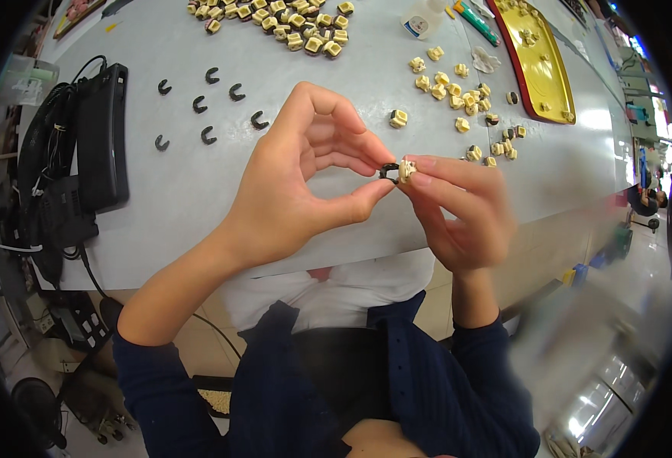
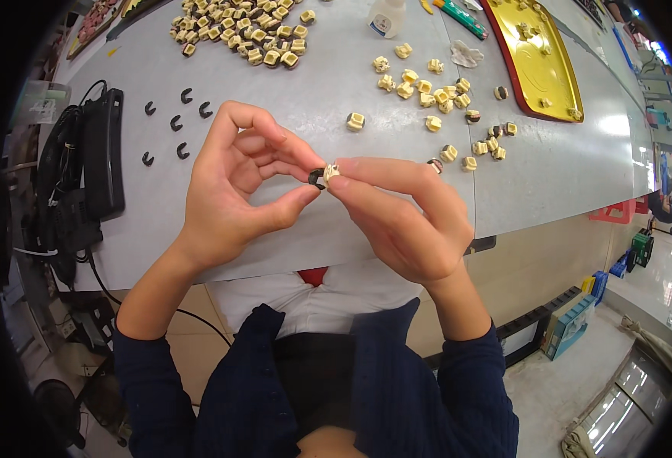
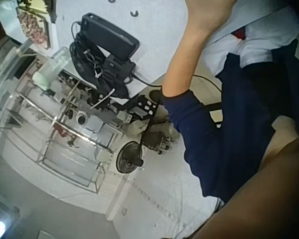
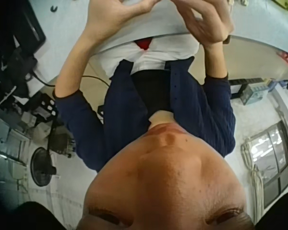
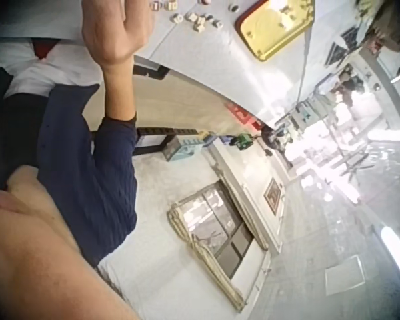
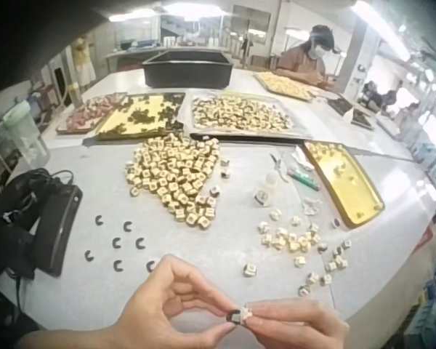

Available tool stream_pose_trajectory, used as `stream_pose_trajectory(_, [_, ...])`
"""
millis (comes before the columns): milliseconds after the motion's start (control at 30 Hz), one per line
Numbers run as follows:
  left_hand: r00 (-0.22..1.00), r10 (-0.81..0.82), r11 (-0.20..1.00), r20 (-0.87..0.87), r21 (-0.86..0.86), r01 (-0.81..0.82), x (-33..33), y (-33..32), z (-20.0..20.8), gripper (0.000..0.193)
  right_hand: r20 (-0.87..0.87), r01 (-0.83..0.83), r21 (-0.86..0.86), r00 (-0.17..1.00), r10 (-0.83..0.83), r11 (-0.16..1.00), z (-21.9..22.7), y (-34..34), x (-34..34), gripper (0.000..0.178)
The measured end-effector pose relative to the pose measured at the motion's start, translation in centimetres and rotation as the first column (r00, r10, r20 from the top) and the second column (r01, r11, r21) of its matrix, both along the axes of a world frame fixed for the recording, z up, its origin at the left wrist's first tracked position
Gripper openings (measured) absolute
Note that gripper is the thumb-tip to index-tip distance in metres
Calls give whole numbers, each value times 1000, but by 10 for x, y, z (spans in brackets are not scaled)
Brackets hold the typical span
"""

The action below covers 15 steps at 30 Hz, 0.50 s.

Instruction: The recorder applies glue to small black plastic pieces and then joins them with gold-colored plastic components on a factory workbench.

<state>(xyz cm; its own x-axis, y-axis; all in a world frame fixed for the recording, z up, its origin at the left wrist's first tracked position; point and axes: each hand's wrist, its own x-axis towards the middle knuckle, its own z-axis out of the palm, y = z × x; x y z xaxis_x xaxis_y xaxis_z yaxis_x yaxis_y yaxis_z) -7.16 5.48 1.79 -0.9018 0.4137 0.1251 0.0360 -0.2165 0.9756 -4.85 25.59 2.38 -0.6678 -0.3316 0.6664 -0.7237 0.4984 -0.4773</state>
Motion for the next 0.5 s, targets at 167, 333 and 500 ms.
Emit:
stream_pose_trajectory(167, [1000,3,1000,-27,16,-2,2,-1,-1,48,-52,-6,-11,999,5,1000,-6,-6,0,32])
stream_pose_trajectory(333, [996,57,998,-65,-7,-58,1,-1,-2,48,108,-29,-121,993,42,992,1,-7,-2,27])
stream_pose_trajectory(500, [885,79,979,-460,-131,-155,3,-1,-5,51,385,-1,-651,861,332,759,-14,-14,2,21])
